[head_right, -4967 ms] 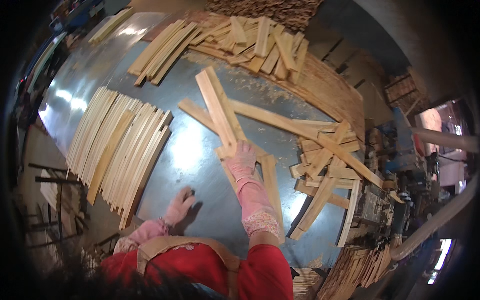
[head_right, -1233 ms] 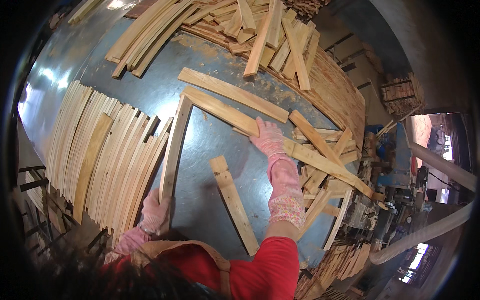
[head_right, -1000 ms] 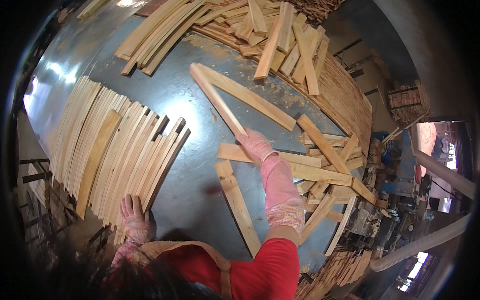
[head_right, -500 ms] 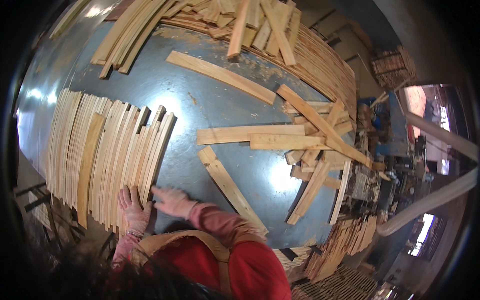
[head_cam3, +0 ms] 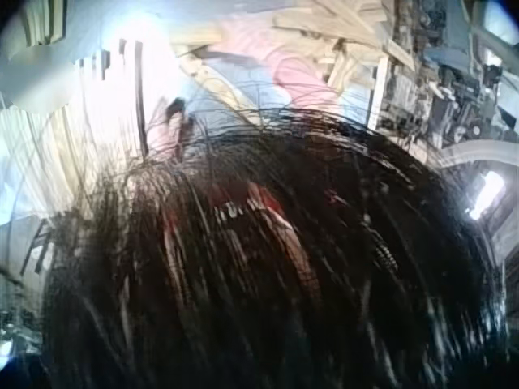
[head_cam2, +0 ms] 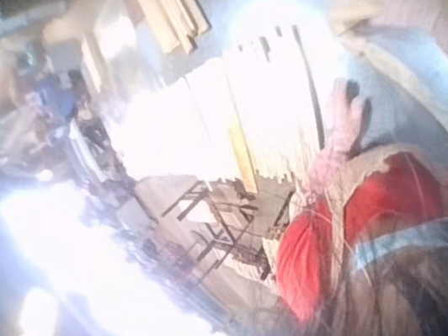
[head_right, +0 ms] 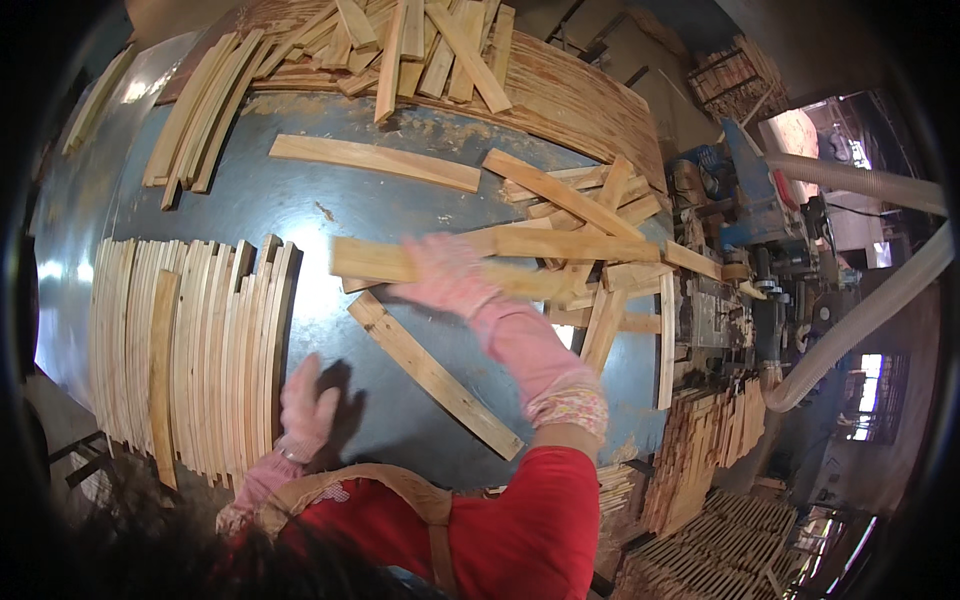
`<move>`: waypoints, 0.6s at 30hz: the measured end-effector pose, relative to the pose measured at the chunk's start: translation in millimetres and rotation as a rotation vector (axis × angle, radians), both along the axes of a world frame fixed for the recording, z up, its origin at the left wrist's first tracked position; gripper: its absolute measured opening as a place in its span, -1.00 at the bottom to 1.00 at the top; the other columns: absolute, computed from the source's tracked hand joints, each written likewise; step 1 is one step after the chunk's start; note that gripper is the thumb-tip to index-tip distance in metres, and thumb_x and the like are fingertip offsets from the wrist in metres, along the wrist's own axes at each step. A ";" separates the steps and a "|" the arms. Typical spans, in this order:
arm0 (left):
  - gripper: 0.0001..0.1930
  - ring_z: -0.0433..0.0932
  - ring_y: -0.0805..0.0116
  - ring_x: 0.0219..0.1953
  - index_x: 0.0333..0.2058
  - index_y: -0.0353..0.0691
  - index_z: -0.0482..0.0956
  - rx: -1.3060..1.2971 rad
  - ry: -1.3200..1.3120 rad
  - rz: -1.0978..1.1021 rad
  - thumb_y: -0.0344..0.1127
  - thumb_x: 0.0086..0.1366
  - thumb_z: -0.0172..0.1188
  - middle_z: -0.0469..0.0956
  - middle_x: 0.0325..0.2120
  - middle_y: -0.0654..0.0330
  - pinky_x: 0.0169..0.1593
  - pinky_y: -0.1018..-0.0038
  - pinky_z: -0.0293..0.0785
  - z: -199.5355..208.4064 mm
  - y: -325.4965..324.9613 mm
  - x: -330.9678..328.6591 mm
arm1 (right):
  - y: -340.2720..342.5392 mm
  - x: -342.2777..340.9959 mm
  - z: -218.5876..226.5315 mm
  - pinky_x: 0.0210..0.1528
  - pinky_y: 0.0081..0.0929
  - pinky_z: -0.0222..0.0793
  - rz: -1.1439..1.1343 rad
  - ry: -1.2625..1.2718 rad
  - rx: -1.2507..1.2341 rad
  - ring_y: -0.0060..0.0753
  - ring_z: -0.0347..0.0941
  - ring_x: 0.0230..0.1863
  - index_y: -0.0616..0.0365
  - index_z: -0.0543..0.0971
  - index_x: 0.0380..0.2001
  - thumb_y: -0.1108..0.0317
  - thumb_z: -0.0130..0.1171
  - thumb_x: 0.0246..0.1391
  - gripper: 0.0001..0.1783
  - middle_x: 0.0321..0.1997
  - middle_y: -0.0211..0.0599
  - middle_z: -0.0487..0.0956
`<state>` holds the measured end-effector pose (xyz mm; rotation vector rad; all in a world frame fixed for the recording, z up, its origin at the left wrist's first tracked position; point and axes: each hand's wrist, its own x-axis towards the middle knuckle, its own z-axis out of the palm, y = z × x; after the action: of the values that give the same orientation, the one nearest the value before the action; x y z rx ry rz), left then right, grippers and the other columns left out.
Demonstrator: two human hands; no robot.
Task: The person picks up thin wooden planks from a pile on a metal table and arranges them into a neat stack. They repeatedly pick up individual planks and align them with the growing stack, occasionally adjusting the pile to ensure it remains organized.
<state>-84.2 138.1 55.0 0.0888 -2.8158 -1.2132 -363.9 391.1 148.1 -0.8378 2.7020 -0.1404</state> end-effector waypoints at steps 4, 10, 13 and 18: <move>-0.41 0.49 0.07 0.34 0.38 -0.37 0.42 0.825 -0.071 0.009 -0.23 0.48 0.29 0.53 0.31 -0.07 0.37 0.19 0.42 -24.5 77.6 -58.0 | -74.8 12.7 17.2 0.33 0.01 0.44 -0.179 -0.496 -0.592 0.18 0.55 0.26 0.18 0.47 0.36 -0.27 0.27 0.25 -0.14 0.19 0.11 0.65; -0.70 0.62 0.06 0.10 -0.10 -0.32 0.74 0.427 -0.363 0.273 -0.23 0.31 0.46 0.76 -0.16 0.11 0.42 0.17 0.30 1.6 25.9 -40.9 | 18.5 -23.8 -39.5 0.46 0.07 0.29 -0.018 -0.122 -0.276 0.16 0.37 0.47 0.08 0.33 0.50 -0.10 0.40 0.16 -0.05 0.40 0.04 0.51; -0.44 0.45 -0.15 0.29 0.01 -0.22 0.70 -0.292 -0.028 0.268 -0.06 0.08 0.60 0.55 0.21 -0.08 0.51 -0.16 0.15 -26.8 -34.9 30.4 | 102.8 -34.0 -80.7 0.57 0.25 0.06 -0.105 0.134 0.268 0.17 0.13 0.63 -0.06 0.21 0.58 -0.06 0.51 0.01 0.13 0.62 -0.08 0.28; 0.04 0.10 -0.17 0.57 0.52 -0.14 0.18 -0.701 -0.226 0.343 -0.12 0.15 0.56 0.13 0.54 -0.06 0.61 -0.13 -0.01 -41.4 -65.9 85.0 | 140.4 -52.8 -100.6 0.49 0.16 0.22 -0.152 0.099 0.328 0.09 0.39 0.45 -0.08 0.38 0.47 -0.13 0.53 -0.03 0.03 0.38 -0.06 0.52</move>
<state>0.8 72.2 13.6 0.6565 -3.0509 -0.1277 -416.8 531.5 47.5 -0.5560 2.7702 0.3119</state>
